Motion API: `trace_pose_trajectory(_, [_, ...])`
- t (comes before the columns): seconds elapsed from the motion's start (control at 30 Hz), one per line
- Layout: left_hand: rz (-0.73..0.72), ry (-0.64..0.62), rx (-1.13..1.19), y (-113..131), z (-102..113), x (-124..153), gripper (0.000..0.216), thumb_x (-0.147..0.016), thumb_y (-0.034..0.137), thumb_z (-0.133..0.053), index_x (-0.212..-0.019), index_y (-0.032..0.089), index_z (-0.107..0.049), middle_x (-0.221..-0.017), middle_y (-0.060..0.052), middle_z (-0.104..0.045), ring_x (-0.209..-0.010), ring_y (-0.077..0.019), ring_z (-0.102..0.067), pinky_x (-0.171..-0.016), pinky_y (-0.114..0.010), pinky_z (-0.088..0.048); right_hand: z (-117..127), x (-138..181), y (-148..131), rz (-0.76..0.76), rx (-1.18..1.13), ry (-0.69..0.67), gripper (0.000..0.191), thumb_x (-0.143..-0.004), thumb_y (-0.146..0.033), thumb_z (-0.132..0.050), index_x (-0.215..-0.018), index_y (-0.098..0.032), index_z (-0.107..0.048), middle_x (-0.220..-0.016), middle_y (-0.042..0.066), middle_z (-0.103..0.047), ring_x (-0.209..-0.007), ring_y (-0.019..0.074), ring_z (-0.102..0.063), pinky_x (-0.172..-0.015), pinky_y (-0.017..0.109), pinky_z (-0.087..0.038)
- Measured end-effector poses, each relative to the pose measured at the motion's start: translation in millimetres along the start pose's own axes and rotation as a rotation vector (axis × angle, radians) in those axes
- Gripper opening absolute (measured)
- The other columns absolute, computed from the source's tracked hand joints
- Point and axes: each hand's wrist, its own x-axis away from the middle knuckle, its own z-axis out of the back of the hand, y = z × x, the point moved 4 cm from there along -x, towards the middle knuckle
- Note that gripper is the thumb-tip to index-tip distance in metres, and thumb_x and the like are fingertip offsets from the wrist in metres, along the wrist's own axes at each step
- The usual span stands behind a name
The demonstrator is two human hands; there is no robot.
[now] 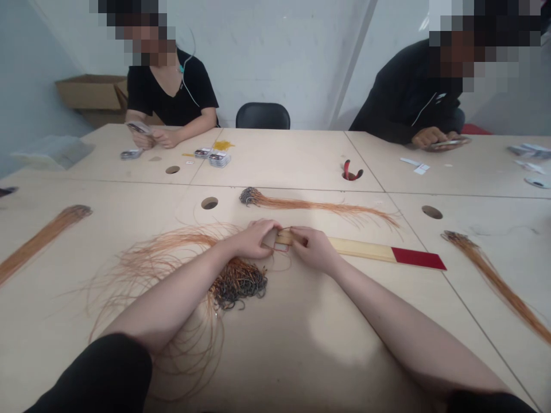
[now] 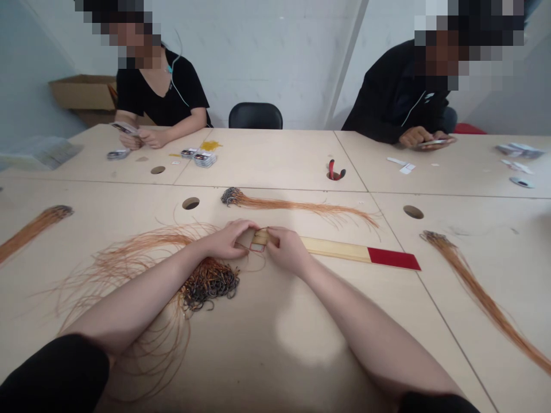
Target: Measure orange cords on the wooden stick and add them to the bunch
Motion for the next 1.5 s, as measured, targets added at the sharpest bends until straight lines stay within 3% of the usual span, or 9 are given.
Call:
trace_pose_trajectory(0.17, [-0.035,-0.008,0.001,-1.2,-0.5,0.0,0.044,-0.065,0.019,-0.056,-0.108,0.021,-0.047,-0.119,-0.006,-0.051,-0.114,-0.0246,-0.043,-0.100,-0.039,-0.031,1.8,-0.5,-0.3,-0.001,0.005,0.009,0.013,-0.072,-0.011,-0.040,-0.066,-0.018,-0.049,-0.063,-0.002,-0.047,-0.059,0.0119,-0.043,-0.056,0.023,-0.030])
trace_pose_trajectory(0.47, [-0.058,0.001,-0.021,-0.1,-0.6,0.4,0.042,-0.065,0.019,-0.055,-0.107,0.020,-0.047,-0.118,-0.006,-0.051,-0.114,-0.0234,-0.043,-0.099,-0.038,-0.032,3.2,-0.9,3.7,-0.007,0.069,0.015,0.016,-0.072,-0.012,-0.042,-0.057,-0.019,-0.040,-0.062,-0.001,-0.047,-0.062,0.0132,-0.046,-0.059,0.023,-0.033])
trace_pose_trajectory(0.77, [-0.070,0.001,0.000,0.8,-1.3,0.1,0.041,-0.065,0.018,-0.055,-0.106,0.021,-0.047,-0.117,-0.006,-0.051,-0.113,-0.0231,-0.043,-0.098,-0.038,-0.031,16.6,-4.0,12.9,-0.077,0.244,-0.067,0.021,-0.069,-0.005,-0.046,-0.071,-0.016,-0.064,-0.083,0.007,-0.062,-0.076,0.0156,-0.056,-0.075,0.025,-0.042])
trace_pose_trajectory(1.1, [-0.058,0.006,0.016,0.0,-1.7,-0.5,0.045,-0.063,0.016,-0.055,-0.107,0.021,-0.048,-0.115,-0.007,-0.051,-0.110,-0.0243,-0.044,-0.097,-0.039,-0.031,66.6,7.9,10.2,-0.319,0.384,-0.331,0.020,-0.065,-0.007,-0.048,-0.068,-0.020,-0.064,-0.073,0.001,-0.060,-0.062,0.0119,-0.051,-0.054,0.022,-0.035])
trace_pose_trajectory(1.2, [-0.060,0.001,0.022,0.8,-1.1,-0.2,0.043,-0.064,0.017,-0.055,-0.106,0.020,-0.049,-0.115,-0.007,-0.051,-0.110,-0.0245,-0.044,-0.097,-0.039,-0.031,82.3,15.6,24.2,-0.404,0.401,-0.456,0.020,-0.062,-0.007,-0.050,-0.068,-0.021,-0.062,-0.070,0.000,-0.058,-0.058,0.0113,-0.050,-0.051,0.023,-0.032])
trace_pose_trajectory(1.5, [-0.060,0.005,0.028,-0.1,-0.5,-0.7,0.042,-0.065,0.017,-0.057,-0.106,0.020,-0.050,-0.115,-0.007,-0.052,-0.111,-0.0241,-0.044,-0.098,-0.040,-0.030,124.0,28.8,70.0,-0.758,0.596,-0.548,0.006,-0.057,-0.015,-0.060,-0.062,-0.018,-0.060,-0.063,0.004,-0.056,-0.050,0.0152,-0.050,-0.048,0.028,-0.034])
